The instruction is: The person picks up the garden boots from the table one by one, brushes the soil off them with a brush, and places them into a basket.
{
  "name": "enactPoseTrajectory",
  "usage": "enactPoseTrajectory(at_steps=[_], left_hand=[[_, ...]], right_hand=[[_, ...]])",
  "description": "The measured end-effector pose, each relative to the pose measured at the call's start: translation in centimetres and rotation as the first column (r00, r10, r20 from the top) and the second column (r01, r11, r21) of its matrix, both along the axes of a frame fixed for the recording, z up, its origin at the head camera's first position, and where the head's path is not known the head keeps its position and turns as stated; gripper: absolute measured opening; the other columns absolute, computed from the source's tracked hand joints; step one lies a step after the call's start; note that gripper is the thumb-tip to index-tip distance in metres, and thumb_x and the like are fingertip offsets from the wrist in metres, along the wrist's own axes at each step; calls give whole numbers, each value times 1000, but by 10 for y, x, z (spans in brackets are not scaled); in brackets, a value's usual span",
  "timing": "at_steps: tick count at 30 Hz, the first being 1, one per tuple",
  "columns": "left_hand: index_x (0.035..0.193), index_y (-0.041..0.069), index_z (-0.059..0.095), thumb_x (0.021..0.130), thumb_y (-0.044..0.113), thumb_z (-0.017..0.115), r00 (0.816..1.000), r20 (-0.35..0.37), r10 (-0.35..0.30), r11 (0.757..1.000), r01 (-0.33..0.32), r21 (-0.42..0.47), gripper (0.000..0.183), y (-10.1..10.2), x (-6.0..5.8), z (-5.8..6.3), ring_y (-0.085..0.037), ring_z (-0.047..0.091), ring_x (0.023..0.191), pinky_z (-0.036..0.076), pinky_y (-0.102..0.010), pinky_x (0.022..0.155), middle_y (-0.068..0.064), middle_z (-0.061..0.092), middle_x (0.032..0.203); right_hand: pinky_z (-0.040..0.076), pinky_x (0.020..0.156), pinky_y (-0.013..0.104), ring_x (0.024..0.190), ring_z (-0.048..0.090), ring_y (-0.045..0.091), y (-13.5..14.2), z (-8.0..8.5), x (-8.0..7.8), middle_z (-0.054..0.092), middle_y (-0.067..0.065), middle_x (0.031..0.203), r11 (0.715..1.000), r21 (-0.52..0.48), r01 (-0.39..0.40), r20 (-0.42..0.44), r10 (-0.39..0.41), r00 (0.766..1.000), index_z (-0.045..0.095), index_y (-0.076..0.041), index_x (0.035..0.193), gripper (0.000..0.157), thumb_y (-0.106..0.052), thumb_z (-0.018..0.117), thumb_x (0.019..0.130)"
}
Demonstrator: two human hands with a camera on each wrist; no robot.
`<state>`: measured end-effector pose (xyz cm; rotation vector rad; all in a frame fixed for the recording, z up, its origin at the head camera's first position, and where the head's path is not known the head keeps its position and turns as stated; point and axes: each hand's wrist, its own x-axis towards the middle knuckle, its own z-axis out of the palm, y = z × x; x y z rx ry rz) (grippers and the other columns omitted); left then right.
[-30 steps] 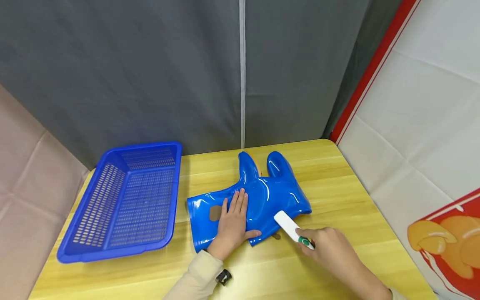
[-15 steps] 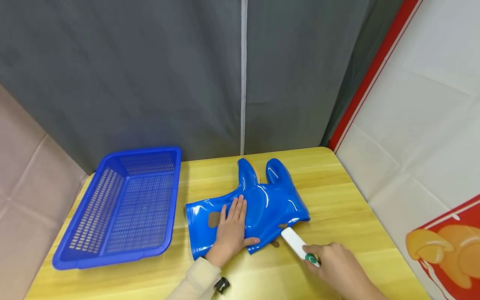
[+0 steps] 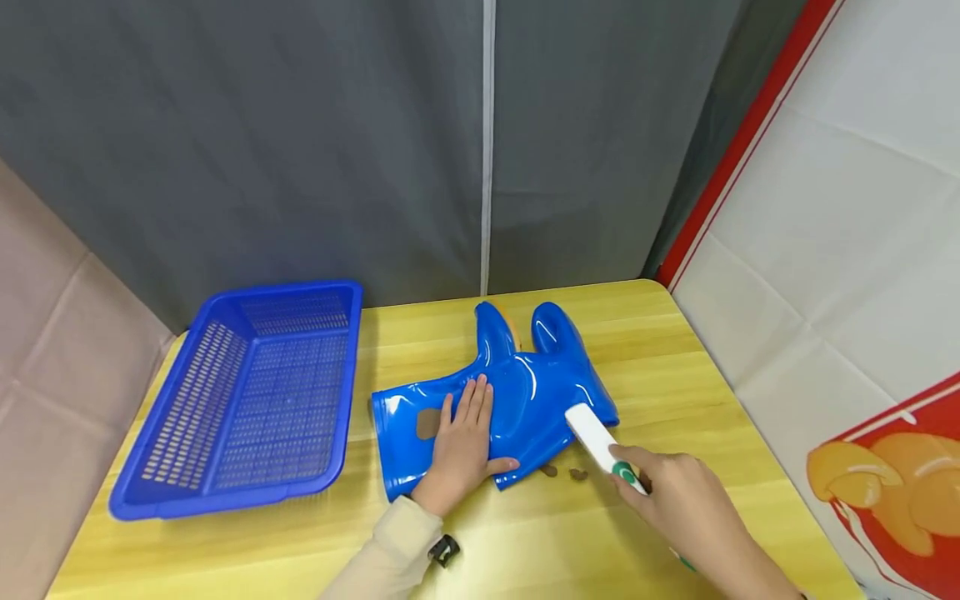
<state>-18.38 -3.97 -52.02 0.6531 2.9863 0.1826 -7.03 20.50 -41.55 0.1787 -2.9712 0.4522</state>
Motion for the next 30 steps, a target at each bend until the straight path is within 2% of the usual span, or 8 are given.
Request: enactPoseTrajectory(at_steps=[2,6,11,15,20,26,28,30], left_hand=[[159,6,10,75,77,60,1000,-16,8,1000,-8,0,121,1,-3,2,-31,10,157,14,-59,125,-10,8,169],[159,6,12,75,77,62,999,-37,6,1000,-5,16,121,4,-4,2,-31,11,157,15,-59,124,-11,11,169],[159,6,12,75,76,62,1000,2,10,1000,-10,24,120,5,6,-5,-32,11,157,15,-60,124,-11,10,169],[159,6,15,76,76,62,1000,-20,13,999,-13,30,119,1,9,-6,-32,13,156,17,-60,124,-11,13,168],[158,5,18,75,75,64,1000,-16,15,1000,-15,27,118,-5,8,6,-32,15,156,17,-59,124,-12,15,168],[157,4,23,75,71,67,1000,-15,-18,998,18,60,115,0,16,31,-33,16,156,17,-58,124,-14,16,167],[157,4,23,75,71,68,998,-32,-45,997,47,57,115,8,19,37,-32,16,156,19,-56,125,-14,17,167],[156,4,24,74,70,70,996,-51,-75,996,77,43,115,16,22,38,-32,20,155,23,-54,124,-15,20,166]], right_hand=[[26,41,16,45,33,-2,-2,-7,-12,59,-10,56,999,-3,-41,-41,41,998,78,-15,103,27,-21,84,77],[27,42,16,46,35,1,-4,-27,-30,69,-3,66,999,-3,-50,-16,50,999,79,-14,104,26,-22,83,80],[28,41,16,44,35,2,-8,-43,-30,69,-2,66,999,-20,-45,25,45,999,79,-12,104,26,-21,83,80],[28,42,16,44,36,3,-9,-45,-28,71,-1,70,999,-38,-25,22,26,999,79,-13,103,26,-20,84,78],[28,43,15,45,35,1,-8,-44,-28,71,-1,74,999,-43,-19,5,20,1000,78,-14,107,27,-21,82,81],[25,43,16,46,27,0,10,-35,-34,74,5,77,999,-10,-35,-179,32,983,76,-10,113,31,-16,80,83],[25,44,17,48,29,1,16,-33,-41,75,5,80,999,-1,-34,-186,34,982,75,-11,114,31,-16,78,84],[25,45,17,48,30,2,18,-32,-49,71,2,73,999,9,-36,-147,37,988,75,-10,116,31,-17,76,86]])
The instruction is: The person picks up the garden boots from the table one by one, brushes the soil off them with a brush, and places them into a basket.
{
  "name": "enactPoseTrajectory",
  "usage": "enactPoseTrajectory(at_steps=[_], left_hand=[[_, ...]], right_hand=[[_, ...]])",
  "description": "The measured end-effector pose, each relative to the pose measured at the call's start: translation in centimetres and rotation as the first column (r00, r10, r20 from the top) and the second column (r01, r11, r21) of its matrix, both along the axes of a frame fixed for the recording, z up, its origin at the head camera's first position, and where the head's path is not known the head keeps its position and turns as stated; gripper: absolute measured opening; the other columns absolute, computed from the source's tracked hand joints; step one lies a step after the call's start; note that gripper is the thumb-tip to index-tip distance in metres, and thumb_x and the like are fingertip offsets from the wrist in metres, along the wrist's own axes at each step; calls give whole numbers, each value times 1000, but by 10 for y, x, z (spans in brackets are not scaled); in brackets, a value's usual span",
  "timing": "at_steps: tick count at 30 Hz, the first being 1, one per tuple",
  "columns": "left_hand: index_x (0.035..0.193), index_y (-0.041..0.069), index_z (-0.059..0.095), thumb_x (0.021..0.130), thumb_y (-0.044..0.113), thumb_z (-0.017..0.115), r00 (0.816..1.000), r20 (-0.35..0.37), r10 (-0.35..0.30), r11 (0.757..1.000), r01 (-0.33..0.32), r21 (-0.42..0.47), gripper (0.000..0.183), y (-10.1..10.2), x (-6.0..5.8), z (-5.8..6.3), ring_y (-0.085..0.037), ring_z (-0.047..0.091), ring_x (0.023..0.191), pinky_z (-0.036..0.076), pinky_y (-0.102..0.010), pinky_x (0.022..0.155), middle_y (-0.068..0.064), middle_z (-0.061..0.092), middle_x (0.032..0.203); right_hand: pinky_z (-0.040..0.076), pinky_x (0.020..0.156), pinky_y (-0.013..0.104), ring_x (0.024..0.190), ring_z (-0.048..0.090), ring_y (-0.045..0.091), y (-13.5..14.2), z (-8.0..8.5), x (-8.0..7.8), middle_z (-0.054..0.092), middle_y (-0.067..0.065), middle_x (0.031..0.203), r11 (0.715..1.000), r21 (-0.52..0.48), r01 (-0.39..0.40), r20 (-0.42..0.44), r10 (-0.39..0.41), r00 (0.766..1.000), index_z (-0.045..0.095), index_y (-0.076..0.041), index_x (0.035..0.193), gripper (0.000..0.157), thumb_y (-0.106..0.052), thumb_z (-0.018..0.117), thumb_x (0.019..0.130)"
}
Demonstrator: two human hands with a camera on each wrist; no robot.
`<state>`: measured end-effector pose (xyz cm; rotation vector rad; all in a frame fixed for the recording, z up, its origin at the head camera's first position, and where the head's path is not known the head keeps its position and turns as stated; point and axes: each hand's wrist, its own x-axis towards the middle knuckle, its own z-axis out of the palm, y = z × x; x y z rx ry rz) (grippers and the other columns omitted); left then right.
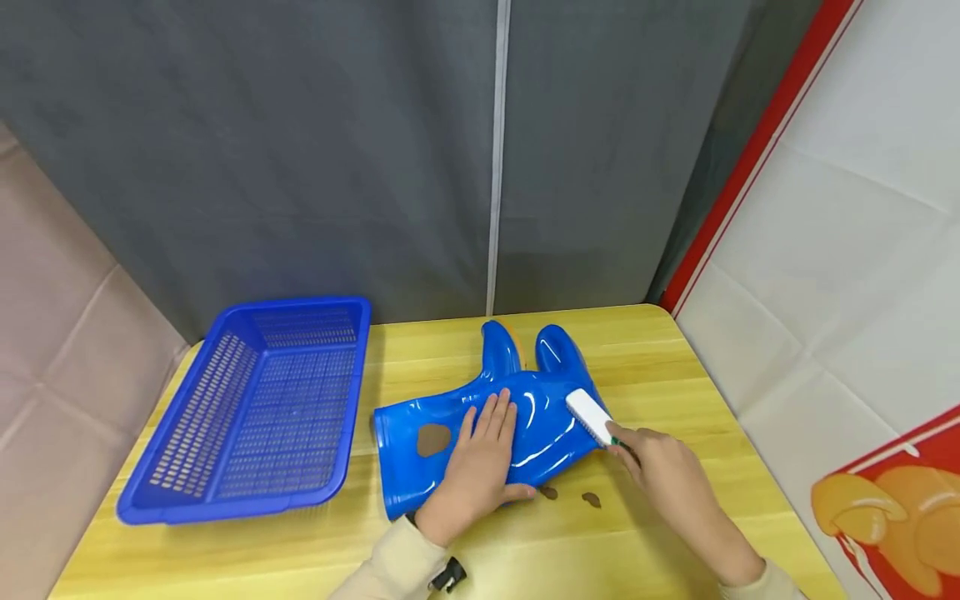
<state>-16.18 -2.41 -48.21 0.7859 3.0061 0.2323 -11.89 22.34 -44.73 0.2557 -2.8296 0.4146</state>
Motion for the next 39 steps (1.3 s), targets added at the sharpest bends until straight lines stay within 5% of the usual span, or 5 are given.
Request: enactPoseTrajectory(at_steps=[15,22,25,29,39], left_hand=[[155,4,29,72,62,77,999,-2,-42,999,42,1,112,13,11,-26,-34,34,149,41,-48,115,-16,32,161],[140,4,53,79,54,77,991,-56,-122,992,121,-30,82,23,10,-13,-34,53,135,54,-47,101,-18,52,148],[102,11,73,81,41,75,969,-141,-205,978,207,1,37,30,6,-2,-19,72,94,60,-30,72,-7,75,108],[67,19,64,85,27,71,950,-169,-261,961,273,48,21,28,2,11,-5,48,51,36,-19,44,8,59,59],[85,15,74,94,24,68,973,-166,-164,979,180,90,14,7,-8,29,-8,54,54,43,-19,47,3,66,66]], right_hand=[[26,43,18,46,28,2,-3,-21,2,55,-6,57,999,-38,29,56,-27,998,75,-11,116,30,-15,76,87],[25,41,16,45,26,-1,10,-19,9,49,-9,52,998,-56,35,24,-34,999,75,-11,116,31,-16,77,86],[25,41,17,45,27,1,20,-11,12,53,-7,55,997,-50,54,-11,-55,998,75,-9,115,31,-15,77,85],[25,42,18,45,28,2,26,-6,10,46,-8,52,997,-41,70,-20,-71,997,75,-7,115,31,-14,77,85],[23,41,17,44,28,4,15,-3,-15,38,-7,49,998,-64,28,36,-25,999,71,-8,122,33,-16,72,90]])
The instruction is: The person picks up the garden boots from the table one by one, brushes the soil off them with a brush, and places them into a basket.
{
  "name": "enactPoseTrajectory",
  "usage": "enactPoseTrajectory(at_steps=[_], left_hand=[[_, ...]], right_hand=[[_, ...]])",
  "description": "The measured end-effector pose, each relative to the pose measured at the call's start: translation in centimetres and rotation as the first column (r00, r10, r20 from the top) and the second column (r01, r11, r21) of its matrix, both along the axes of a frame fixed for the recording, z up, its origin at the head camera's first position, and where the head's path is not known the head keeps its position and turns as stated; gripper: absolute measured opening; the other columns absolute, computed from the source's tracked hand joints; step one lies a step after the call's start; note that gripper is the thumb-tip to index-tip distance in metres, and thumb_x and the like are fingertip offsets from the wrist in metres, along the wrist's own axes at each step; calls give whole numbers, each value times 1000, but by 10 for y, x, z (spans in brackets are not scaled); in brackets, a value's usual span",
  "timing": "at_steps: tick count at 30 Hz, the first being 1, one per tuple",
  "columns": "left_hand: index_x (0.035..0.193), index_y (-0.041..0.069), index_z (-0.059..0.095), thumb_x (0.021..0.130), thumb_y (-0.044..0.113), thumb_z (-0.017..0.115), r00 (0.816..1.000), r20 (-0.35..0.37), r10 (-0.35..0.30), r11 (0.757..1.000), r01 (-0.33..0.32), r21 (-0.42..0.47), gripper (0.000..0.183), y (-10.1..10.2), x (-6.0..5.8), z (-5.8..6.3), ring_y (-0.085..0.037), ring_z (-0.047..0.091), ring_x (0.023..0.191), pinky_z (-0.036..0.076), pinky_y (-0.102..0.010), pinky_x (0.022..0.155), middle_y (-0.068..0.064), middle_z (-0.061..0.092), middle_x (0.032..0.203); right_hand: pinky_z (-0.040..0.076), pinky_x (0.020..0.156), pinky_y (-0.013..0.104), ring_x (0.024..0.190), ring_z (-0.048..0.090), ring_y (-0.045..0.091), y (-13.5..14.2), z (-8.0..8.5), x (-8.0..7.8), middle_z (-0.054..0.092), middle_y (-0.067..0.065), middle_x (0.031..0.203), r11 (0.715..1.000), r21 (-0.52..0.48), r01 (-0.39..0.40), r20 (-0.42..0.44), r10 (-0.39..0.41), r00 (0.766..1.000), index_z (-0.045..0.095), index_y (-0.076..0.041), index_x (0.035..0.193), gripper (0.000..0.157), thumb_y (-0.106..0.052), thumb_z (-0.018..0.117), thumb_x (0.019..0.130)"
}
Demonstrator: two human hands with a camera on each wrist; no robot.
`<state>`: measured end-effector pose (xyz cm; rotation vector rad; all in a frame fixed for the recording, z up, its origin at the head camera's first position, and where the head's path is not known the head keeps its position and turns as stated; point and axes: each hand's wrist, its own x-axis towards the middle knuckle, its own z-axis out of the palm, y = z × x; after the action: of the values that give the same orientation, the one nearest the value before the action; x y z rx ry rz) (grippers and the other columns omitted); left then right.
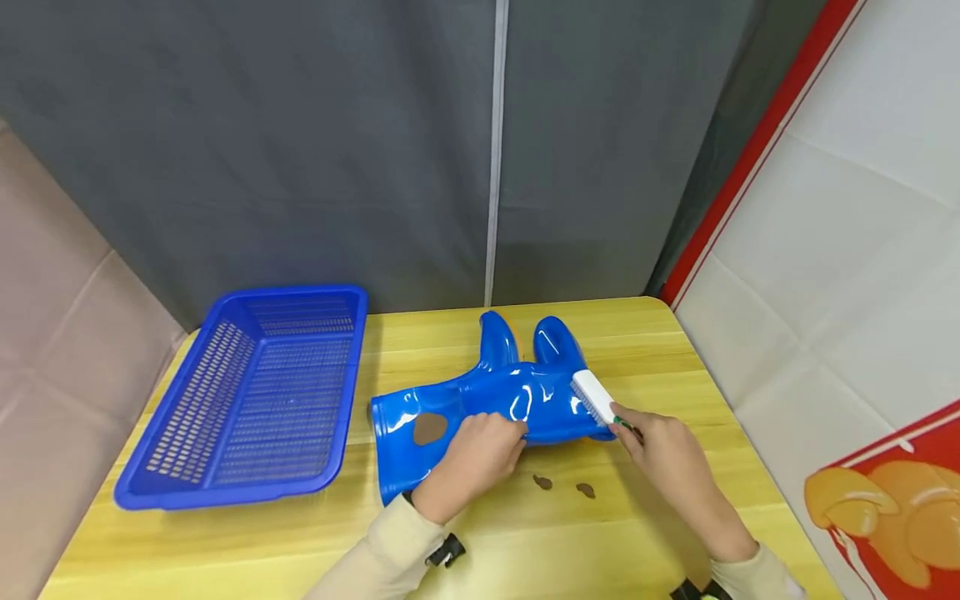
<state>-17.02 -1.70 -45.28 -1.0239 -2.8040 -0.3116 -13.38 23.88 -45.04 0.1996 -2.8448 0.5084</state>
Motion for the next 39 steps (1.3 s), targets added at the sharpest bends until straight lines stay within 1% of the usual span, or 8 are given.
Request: enactPoseTrajectory(at_steps=[10,16,20,22,27,33,36,39], left_hand=[[86,15,76,91,22,72,998,-56,8,998,-5,59,9,6,-9,12,-9,66,59,52,-20,52,3,73,71],[78,19,74,89,18,74,984,-180,-19,999,25,30,11,13,-20,31,-5,54,52,40,-16,45,7,63,60],[73,21,71,86,10,73,966,-255,-49,998,40,-39,17,22,-24,47,-5,45,49,33,-16,42,7,59,57],[76,22,72,85,13,75,952,-300,-67,996,48,-71,13,26,-26,56,-5,49,51,37,-16,43,8,62,62],[87,26,77,84,20,79,896,-433,-93,994,58,-93,8,37,-32,76,-9,63,69,46,-20,57,10,73,80],[100,29,78,85,25,79,873,-469,-135,989,88,-120,16,48,-44,101,-9,66,88,48,-23,73,12,77,97],[102,30,78,85,33,79,863,-477,-165,979,85,-184,18,55,-43,106,-9,66,93,50,-23,80,12,76,100],[101,29,78,88,35,75,854,-480,-202,965,90,-246,14,60,-36,100,-9,65,88,51,-22,80,12,76,97]], right_hand=[[24,42,17,44,28,2,7,1,2,36,-9,50,1000,-2,6,-24,-6,1000,72,-7,120,32,-18,73,89],[24,42,17,44,27,1,11,4,2,36,-9,49,1000,-11,2,-77,-3,997,73,-8,118,32,-16,75,87],[24,42,18,45,28,1,12,7,4,37,-9,49,1000,-9,4,-59,-5,998,73,-10,118,32,-16,75,87],[24,42,18,45,29,2,13,8,4,38,-9,50,1000,-6,10,-52,-11,999,74,-11,119,32,-16,75,87],[27,43,19,48,35,3,11,10,3,47,-7,53,1000,-10,20,-39,-21,999,74,-12,118,31,-18,75,88],[28,43,19,49,37,4,9,14,1,52,-7,56,999,-17,31,-37,-32,999,74,-12,118,31,-18,75,87],[27,44,19,49,37,5,9,15,-1,52,-7,56,999,-21,41,-66,-42,997,75,-12,116,30,-17,76,86],[26,44,19,47,34,4,9,12,-2,46,-8,53,999,-20,35,-45,-36,998,75,-12,116,30,-18,76,87]])
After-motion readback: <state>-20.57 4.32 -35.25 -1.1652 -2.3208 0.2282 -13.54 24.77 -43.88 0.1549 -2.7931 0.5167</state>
